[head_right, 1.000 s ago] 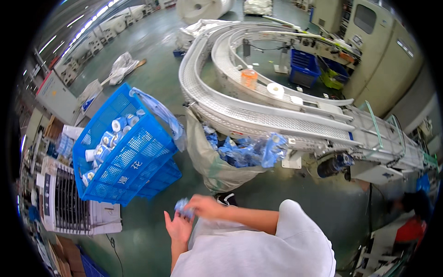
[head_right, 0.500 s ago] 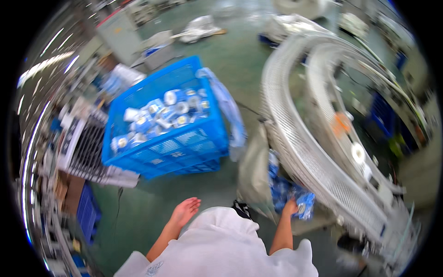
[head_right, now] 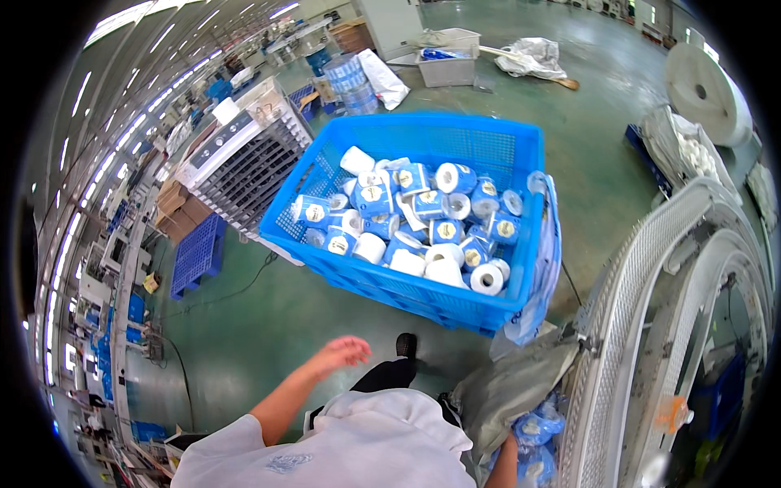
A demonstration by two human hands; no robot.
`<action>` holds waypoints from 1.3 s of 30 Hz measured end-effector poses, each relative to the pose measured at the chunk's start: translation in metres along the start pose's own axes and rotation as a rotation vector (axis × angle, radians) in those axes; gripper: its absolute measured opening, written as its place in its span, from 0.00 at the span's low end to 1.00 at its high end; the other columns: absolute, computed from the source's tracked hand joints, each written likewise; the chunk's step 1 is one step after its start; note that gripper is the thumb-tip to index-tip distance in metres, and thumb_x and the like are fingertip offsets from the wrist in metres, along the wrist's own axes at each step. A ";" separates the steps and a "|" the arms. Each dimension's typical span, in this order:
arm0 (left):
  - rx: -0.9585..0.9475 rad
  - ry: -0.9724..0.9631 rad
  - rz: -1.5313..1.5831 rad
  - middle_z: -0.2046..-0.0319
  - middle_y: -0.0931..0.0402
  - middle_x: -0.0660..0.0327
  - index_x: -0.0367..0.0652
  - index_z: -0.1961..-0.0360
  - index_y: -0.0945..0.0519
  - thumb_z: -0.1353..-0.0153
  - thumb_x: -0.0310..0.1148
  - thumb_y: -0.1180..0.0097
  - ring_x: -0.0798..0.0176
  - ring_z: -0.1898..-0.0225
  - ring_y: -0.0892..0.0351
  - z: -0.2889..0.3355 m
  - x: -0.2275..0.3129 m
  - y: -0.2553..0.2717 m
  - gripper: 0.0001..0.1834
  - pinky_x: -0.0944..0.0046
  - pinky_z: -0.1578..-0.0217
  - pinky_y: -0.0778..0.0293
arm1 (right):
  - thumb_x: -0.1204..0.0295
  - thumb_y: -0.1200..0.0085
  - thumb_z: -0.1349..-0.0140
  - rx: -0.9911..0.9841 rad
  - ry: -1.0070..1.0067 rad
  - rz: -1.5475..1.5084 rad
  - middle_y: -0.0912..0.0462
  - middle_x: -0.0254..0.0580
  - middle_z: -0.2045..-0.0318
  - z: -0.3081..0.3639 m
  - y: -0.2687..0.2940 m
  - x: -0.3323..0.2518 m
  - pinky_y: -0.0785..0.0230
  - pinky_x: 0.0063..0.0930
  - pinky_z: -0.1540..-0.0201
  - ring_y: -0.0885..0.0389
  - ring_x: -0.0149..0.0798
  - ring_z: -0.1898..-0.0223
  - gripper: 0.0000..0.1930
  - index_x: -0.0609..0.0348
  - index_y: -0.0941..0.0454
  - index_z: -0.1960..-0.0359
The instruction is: The person picks rolls of tissue paper from a blue basket, wraps each roll in plastic packaging, and places the packaged rolls onto a conveyor belt. The process is repeated multiple times throughout the clip.
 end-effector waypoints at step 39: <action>0.519 -0.325 0.643 0.45 0.38 0.60 0.45 0.42 0.38 0.44 0.33 0.45 0.68 0.44 0.38 -0.074 0.121 0.156 0.28 0.65 0.48 0.37 | 0.56 0.42 0.51 -0.322 1.418 -0.059 0.36 0.50 0.43 0.316 -0.058 -0.682 0.49 0.31 0.39 0.37 0.42 0.42 0.40 0.68 0.43 0.40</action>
Point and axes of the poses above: each hand's wrist, its own z-axis away from the middle knuckle, its own y-axis out of the back of the hand, x = y × z, the point moved 5 cm from there along -z, towards the middle knuckle
